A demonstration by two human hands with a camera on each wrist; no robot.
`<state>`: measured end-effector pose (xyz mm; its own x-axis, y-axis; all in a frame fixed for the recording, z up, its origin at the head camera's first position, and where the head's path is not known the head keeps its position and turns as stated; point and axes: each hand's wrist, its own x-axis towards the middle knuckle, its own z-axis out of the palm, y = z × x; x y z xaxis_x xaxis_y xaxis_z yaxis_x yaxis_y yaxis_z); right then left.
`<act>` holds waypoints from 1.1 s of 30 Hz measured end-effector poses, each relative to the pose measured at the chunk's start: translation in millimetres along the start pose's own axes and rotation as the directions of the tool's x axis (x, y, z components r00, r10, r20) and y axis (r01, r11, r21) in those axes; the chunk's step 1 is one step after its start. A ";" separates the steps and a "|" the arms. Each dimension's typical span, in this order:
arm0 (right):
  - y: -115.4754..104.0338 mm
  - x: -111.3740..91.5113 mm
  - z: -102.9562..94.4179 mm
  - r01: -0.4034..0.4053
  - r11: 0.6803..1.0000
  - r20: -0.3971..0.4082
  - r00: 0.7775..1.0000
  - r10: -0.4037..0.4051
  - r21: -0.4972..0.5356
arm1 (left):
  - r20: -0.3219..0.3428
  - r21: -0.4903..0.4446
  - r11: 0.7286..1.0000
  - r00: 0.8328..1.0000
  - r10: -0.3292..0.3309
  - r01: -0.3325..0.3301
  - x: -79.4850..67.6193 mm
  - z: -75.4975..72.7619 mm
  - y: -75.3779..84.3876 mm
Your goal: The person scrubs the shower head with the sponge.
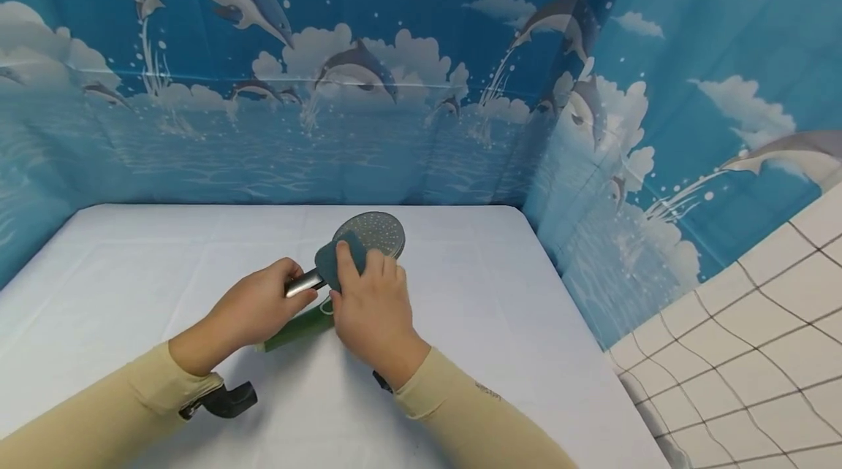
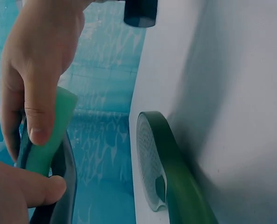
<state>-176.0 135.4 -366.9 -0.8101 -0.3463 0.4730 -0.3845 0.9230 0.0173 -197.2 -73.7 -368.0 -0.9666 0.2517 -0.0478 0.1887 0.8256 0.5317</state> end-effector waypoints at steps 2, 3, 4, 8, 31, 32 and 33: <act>4.8 2.7 -1.4 -0.076 0.997 0.003 0.997 0.076 -0.013 | -0.013 0.002 1.000 1.000 0.000 0.000 -0.4 -0.2 0.5; 9.2 4.5 -2.6 -0.120 0.993 0.012 0.993 0.120 -0.022 | -0.018 0.004 1.000 1.000 -0.003 0.003 -0.8 -0.6 0.4; 13.7 6.1 -3.8 -0.160 0.987 0.031 0.986 0.161 -0.026 | -0.024 0.010 1.000 1.000 -0.005 0.005 -1.0 -0.9 0.0; 20.2 8.5 -7.2 -0.203 0.979 0.110 0.972 0.205 -0.034 | -0.032 0.035 0.999 0.999 -0.001 0.002 -0.8 -0.6 -0.8; -10.6 0.4 19.7 -0.102 0.991 0.015 0.995 0.103 -0.091 | -0.053 0.063 0.997 0.998 0.043 -0.040 -3.4 4.2 1.9; -13.0 -0.2 21.2 -0.101 0.990 0.011 0.995 0.103 -0.093 | -0.057 0.063 0.997 0.997 0.042 -0.038 -3.6 4.7 2.2; -15.3 -0.8 22.5 -0.100 0.991 0.011 0.995 0.102 -0.093 | -0.060 0.064 0.997 0.997 0.040 -0.036 -3.7 5.1 2.5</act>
<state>-179.4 117.8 -387.4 -0.8498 -0.2523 0.4629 -0.2583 0.9647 0.0516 -192.3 -70.1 -370.8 -0.9670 0.2535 0.0245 0.2341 0.8467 0.4779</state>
